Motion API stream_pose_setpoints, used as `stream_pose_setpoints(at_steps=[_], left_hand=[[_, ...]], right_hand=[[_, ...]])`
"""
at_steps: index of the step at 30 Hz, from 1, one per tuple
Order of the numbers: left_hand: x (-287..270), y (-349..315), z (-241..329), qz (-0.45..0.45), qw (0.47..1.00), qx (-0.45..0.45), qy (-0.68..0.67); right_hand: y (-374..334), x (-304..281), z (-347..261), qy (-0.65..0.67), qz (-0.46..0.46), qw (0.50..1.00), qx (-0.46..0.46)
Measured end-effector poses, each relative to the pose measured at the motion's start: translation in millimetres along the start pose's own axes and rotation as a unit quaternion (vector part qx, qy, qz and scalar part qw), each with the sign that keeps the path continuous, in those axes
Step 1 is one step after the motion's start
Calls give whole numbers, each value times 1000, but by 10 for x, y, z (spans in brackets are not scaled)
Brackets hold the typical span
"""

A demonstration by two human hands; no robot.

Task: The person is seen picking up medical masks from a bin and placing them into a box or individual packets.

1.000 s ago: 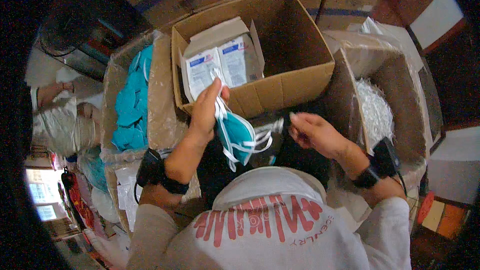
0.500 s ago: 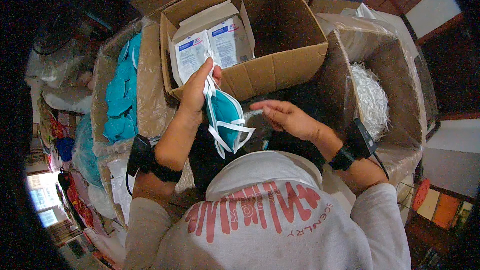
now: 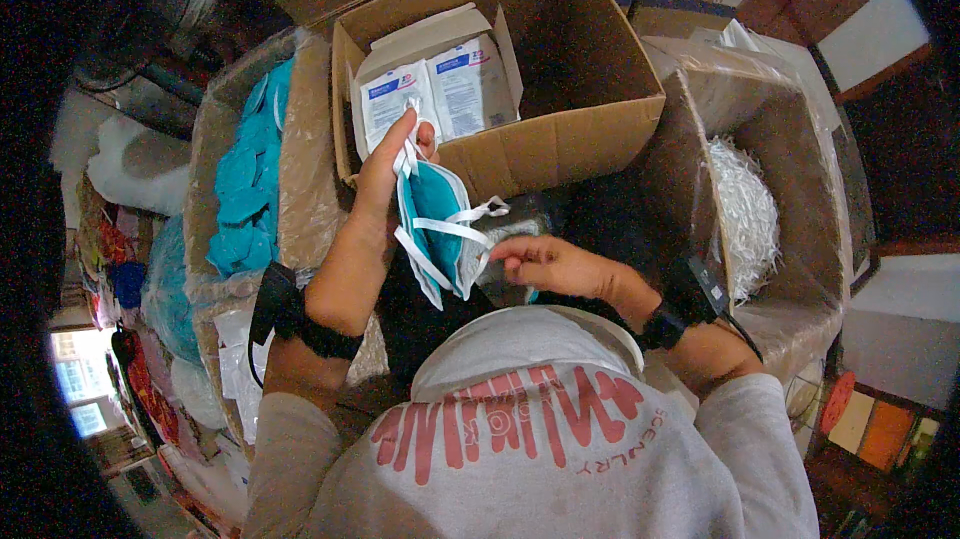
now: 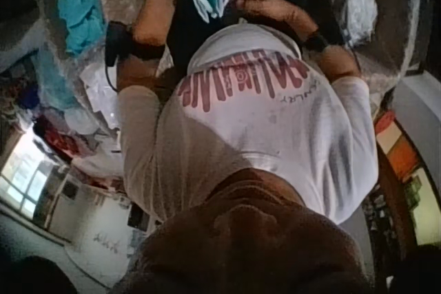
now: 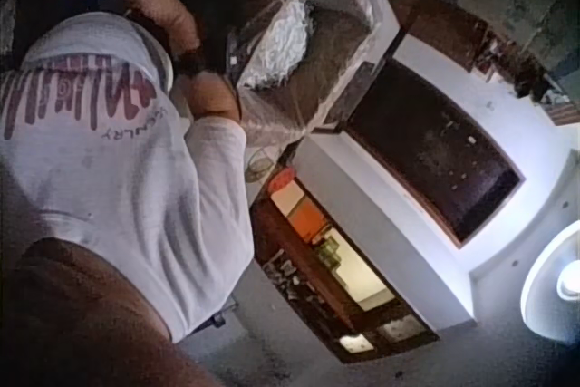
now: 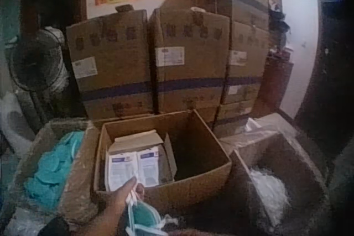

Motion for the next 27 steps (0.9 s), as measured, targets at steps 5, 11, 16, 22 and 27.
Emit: stream_pose_setpoints(at_steps=[5, 11, 16, 22, 27], left_hand=[[33, -20, 49, 28, 999, 3, -26], [-182, 69, 50, -33, 990, -66, -122], [-288, 110, 136, -138, 971, -72, -182], [-324, -77, 286, -227, 961, -82, -135], [-199, -94, 219, -273, 945, -98, -151]], right_hand=[[186, 299, 101, -13, -29, 999, -42], [288, 352, 80, -18, -16, 997, -71], [163, 326, -117, -210, -1, 966, -149], [-1, 187, -494, -426, 115, 857, -265], [251, 237, -437, -317, 53, 932, -167]])
Point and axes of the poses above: each hand's wrist, its own y-axis towards the middle knuckle, its own x-axis out of the palm, z = x × y, the point moved 1 cm from there along y, towards the middle knuckle, and after that the axes turned 2 degrees about -x, right-handed, at the moved point
